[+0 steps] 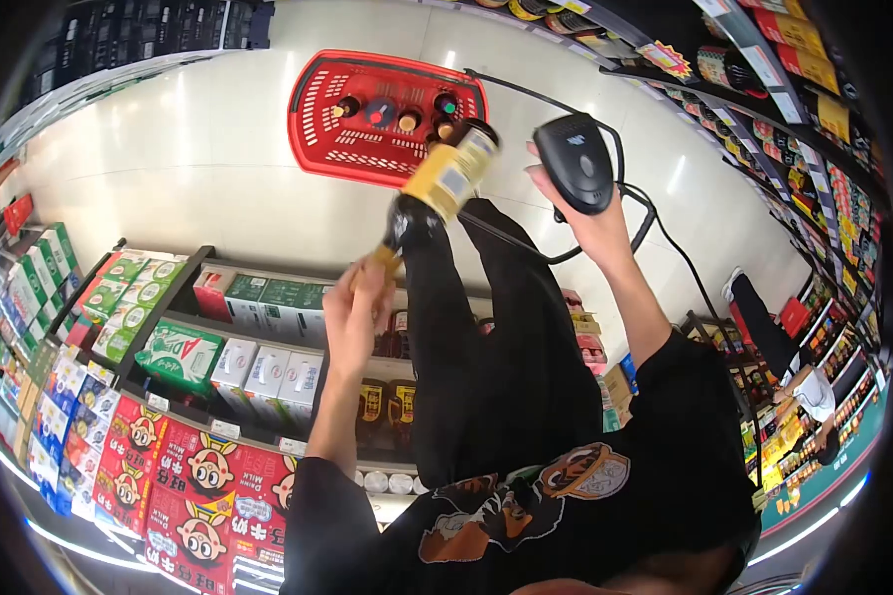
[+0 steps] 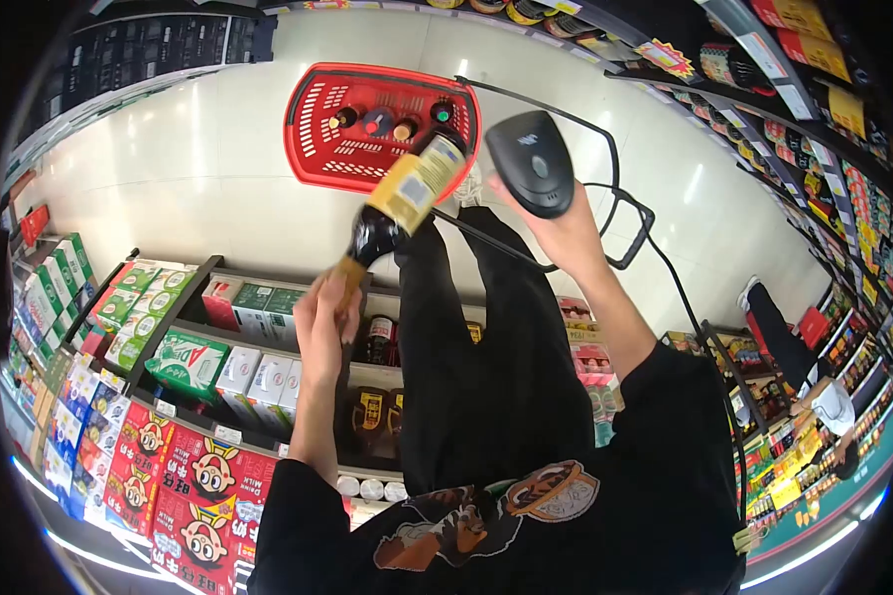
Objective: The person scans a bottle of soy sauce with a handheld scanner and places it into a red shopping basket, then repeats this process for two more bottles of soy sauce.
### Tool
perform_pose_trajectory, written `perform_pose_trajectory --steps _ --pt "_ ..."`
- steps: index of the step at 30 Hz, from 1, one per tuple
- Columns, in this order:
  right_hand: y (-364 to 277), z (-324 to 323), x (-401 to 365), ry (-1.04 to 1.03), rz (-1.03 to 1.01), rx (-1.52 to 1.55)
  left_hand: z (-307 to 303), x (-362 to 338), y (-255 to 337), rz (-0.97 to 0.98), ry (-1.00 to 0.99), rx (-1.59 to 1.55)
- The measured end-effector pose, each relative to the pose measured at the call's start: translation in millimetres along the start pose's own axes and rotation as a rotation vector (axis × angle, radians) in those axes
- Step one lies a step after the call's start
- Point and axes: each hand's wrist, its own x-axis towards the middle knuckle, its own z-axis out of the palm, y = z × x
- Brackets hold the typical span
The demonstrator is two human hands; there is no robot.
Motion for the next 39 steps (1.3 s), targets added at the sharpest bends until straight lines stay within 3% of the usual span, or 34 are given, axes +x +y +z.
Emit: perform_pose_trajectory --steps 3,6,7,12,14,17,24,26,39 --pt "20.2 5.1 3.1 0.023 0.065 0.215 -1.5 81.4 -38.2 0.061 0.096 0.055" --pt "32.5 6.1 0.6 -0.005 0.118 0.315 -14.3 182.3 -78.1 0.137 0.076 0.398" --pt "35.2 7.4 -0.7 -0.012 0.134 0.335 -11.0 212.5 -87.2 0.287 0.148 0.587" --pt "37.9 18.3 -4.1 -0.048 0.230 0.446 21.5 313.1 -83.5 0.319 0.105 0.990" --pt "33.5 24.5 -3.9 -0.050 0.241 0.476 42.5 325.2 -55.0 0.439 0.108 0.988" --pt "39.0 33.1 -2.5 -0.045 0.259 0.534 53.8 363.9 -36.7 0.415 0.161 1.233" --pt "42.3 28.1 -1.1 -0.014 0.335 0.595 55.3 376.9 -21.2 0.419 0.041 1.240" --pt "43.6 25.2 0.6 0.001 0.309 0.562 62.8 366.0 -19.3 0.272 0.031 1.265" --pt "80.5 29.3 17.3 0.029 0.372 0.618 47.4 459.5 -144.1 0.235 0.000 1.209"
